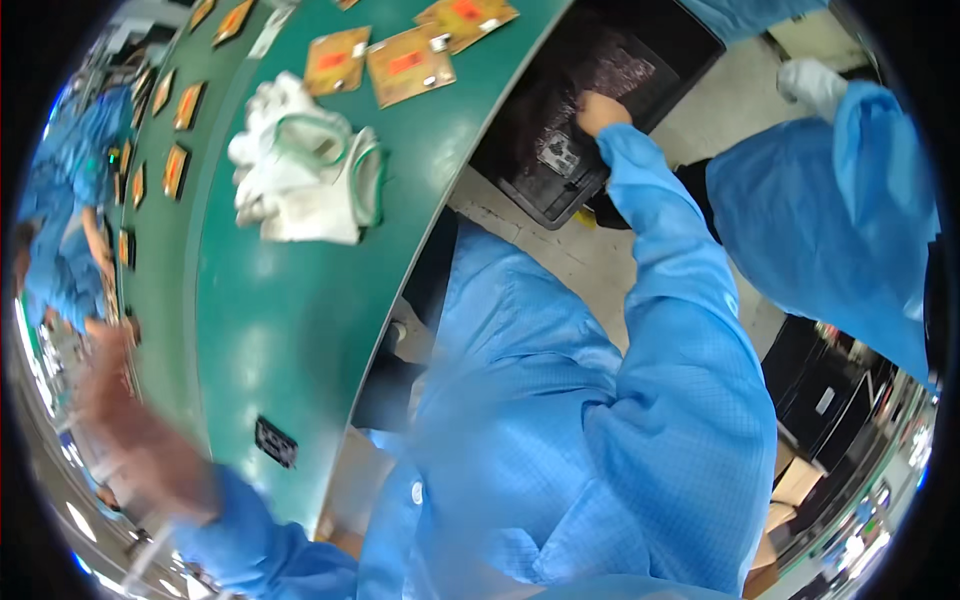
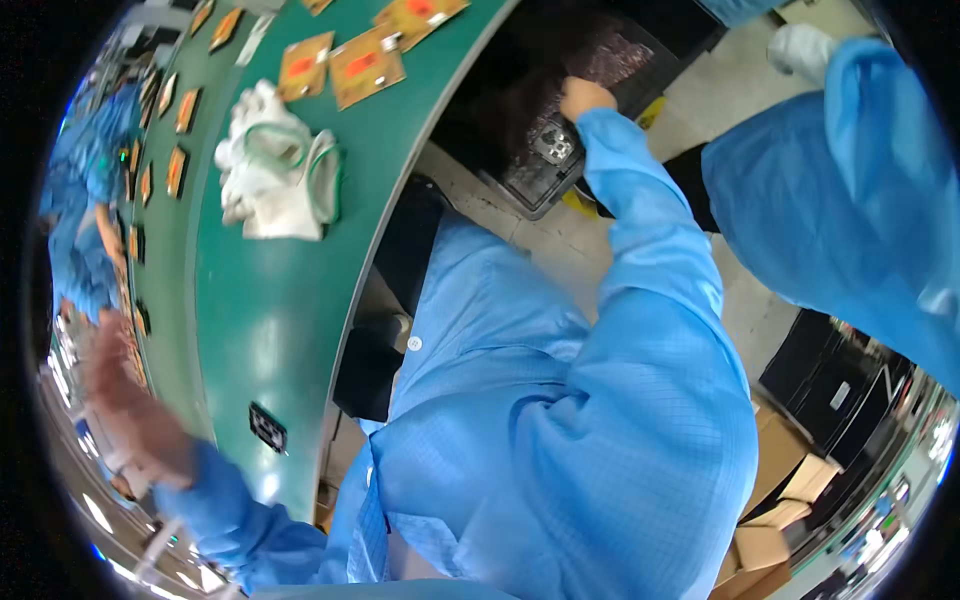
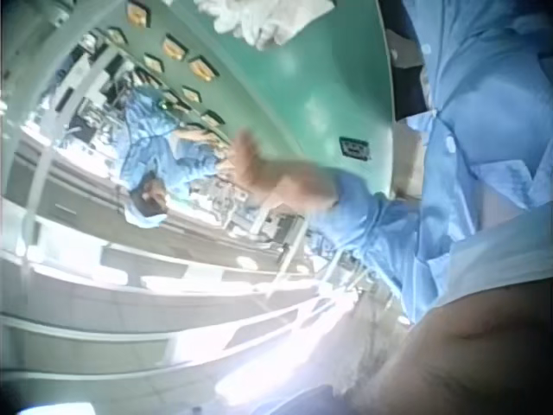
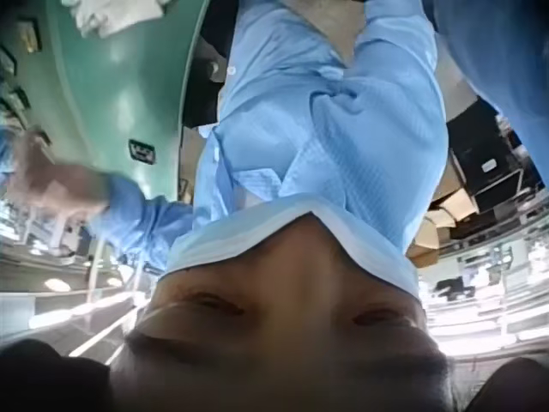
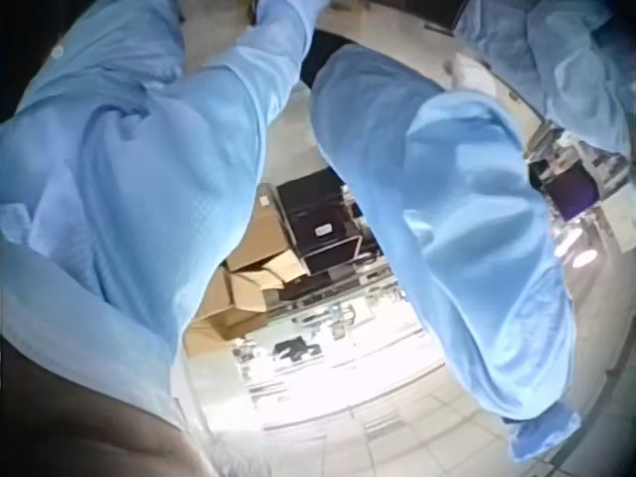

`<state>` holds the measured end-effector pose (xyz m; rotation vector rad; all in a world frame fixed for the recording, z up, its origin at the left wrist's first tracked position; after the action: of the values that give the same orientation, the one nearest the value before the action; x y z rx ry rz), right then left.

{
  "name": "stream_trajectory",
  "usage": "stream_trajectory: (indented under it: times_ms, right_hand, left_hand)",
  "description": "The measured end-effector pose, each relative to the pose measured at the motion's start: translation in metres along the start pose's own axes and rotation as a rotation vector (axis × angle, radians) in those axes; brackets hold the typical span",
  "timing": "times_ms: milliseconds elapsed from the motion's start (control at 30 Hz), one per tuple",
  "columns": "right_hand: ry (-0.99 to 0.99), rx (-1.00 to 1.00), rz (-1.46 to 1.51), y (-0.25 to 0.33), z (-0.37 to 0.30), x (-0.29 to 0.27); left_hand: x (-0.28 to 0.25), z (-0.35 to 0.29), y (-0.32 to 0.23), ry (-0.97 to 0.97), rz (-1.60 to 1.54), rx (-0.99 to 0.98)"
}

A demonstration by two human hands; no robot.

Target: Assembling electronic components into cases and preparing for cleanroom tasks by putting on protective gloves.

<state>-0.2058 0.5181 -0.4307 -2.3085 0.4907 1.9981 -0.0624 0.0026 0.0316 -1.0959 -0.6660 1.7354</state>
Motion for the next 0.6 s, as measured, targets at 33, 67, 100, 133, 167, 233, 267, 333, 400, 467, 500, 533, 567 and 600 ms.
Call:
stream_trajectory:
  times_ms: [33,67,100,133,167,233,267,333,400,467,500,533,567,600]
  right_hand:
    - [0.084,0.056,-0.059,-0.030,-0.005,0.025]
    - [0.093,0.095,-0.049,-0.049,0.002,0.047]
    - [0.229,0.069,-0.120,-0.060,0.014,0.081]
    - [0.365,0.030,-0.191,-0.067,0.021,0.103]
    - [0.251,0.195,-0.246,-0.047,0.012,0.077]
    - [0.197,0.264,-0.264,-0.060,0.019,0.091]
    - [0.154,0.329,-0.284,-0.069,0.019,0.099]
    - [0.129,0.460,-0.251,-0.067,0.010,0.098]
    - [0.130,0.690,-0.131,-0.078,0.003,0.107]
    - [0.165,0.780,-0.082,-0.080,0.009,0.130]
    - [0.206,0.857,-0.037,-0.076,0.008,0.138]
    - [0.167,0.972,0.065,-0.070,0.005,0.143]
    - [0.170,0.977,0.069,-0.066,0.004,0.142]
    - [0.237,0.882,-0.010,-0.059,0.005,0.140]
  left_hand:
    - [0.069,-0.015,0.027,0.387,0.238,-0.059]
    - [0.111,-0.036,0.040,0.519,0.342,-0.030]
    - [0.132,-0.057,0.056,0.546,0.363,-0.006]
    - [0.149,-0.069,0.063,0.636,0.477,0.035]
    - [0.162,-0.082,0.070,0.710,0.613,0.065]
    - [0.182,-0.091,0.077,0.646,0.663,0.092]
    - [0.187,-0.088,0.078,0.656,0.634,0.080]
    - [0.188,-0.088,0.082,0.645,0.650,0.065]
    - [0.188,-0.086,0.084,0.647,0.660,0.045]
    - [0.189,-0.084,0.084,0.648,0.664,0.048]
    - [0.188,-0.085,0.083,0.645,0.673,0.038]
    - [0.189,-0.085,0.081,0.632,0.674,0.033]
    - [0.190,-0.084,0.080,0.638,0.676,0.036]
    - [0.189,-0.085,0.081,0.626,0.671,0.030]
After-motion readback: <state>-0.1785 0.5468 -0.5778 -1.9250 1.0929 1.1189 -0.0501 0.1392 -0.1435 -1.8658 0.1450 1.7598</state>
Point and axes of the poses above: each hand's wrist, its own z-axis towards the middle knuckle, its own x-axis out of the palm, y = z × x, the point moved 7 cm from there along z, towards the middle knuckle, and after that the axes turned 11 degrees about -z, right-handed, at the moved point
